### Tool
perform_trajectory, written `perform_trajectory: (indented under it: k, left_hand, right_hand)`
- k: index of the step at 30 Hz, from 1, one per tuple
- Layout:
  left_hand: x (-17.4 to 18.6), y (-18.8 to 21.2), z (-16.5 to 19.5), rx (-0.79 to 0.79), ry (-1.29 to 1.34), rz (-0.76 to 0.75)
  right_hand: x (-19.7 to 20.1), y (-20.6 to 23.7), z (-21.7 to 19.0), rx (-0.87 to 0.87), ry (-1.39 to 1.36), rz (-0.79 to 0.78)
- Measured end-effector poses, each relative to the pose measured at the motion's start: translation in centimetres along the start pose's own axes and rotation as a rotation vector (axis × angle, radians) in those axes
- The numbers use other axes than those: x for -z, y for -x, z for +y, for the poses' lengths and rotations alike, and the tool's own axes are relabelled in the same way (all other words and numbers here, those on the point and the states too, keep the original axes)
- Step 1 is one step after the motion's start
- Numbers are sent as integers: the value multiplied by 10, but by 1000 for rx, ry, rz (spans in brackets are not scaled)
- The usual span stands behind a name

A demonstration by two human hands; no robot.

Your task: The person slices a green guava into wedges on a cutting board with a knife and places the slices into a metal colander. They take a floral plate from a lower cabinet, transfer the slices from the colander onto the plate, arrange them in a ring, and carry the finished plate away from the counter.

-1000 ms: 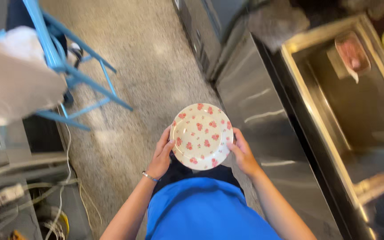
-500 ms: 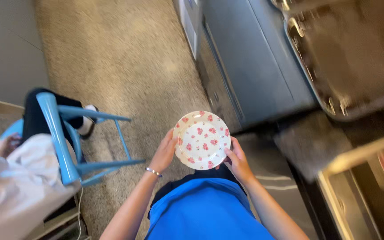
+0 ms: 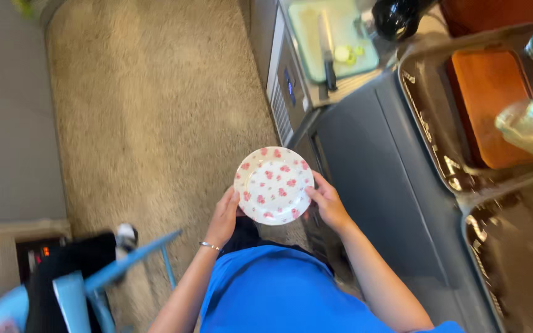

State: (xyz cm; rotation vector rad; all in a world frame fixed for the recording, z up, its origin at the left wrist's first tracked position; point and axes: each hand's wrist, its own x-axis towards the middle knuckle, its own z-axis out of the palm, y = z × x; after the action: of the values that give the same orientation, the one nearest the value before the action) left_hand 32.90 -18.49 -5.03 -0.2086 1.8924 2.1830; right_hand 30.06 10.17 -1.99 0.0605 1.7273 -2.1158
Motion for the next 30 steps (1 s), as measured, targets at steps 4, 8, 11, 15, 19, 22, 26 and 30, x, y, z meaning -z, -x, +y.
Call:
perform_trajectory:
  k: [4, 8, 11, 15, 19, 22, 26, 30]
  left_hand:
    - [52, -133, 62, 6, -110, -129]
    - [71, -241, 121, -33, -182, -225]
    - [73, -307, 143, -87, -228, -312]
    - [69, -410, 157, -21, -263, -374]
    - [51, -514, 167, 103, -224, -365]
    - [39, -582, 188, 64, -298, -432]
    - [7, -676, 230, -85, -446, -520]
    - [-41, -780, 254, -252, -800, -510]
  right_hand:
    - [-10, -100, -12, 77, -285, 303]
    - [13, -173, -38, 186, -384, 578]
    - [35, -217, -52, 280, -488, 719]
    - [80, -315, -86, 363, -622, 845]
    - [120, -405, -119, 300, -698, 993]
    - [137, -450, -138, 319, -656, 1036]
    - [151, -477, -151, 250, -609, 1129]
    - [158, -490, -151, 286, -603, 1168]
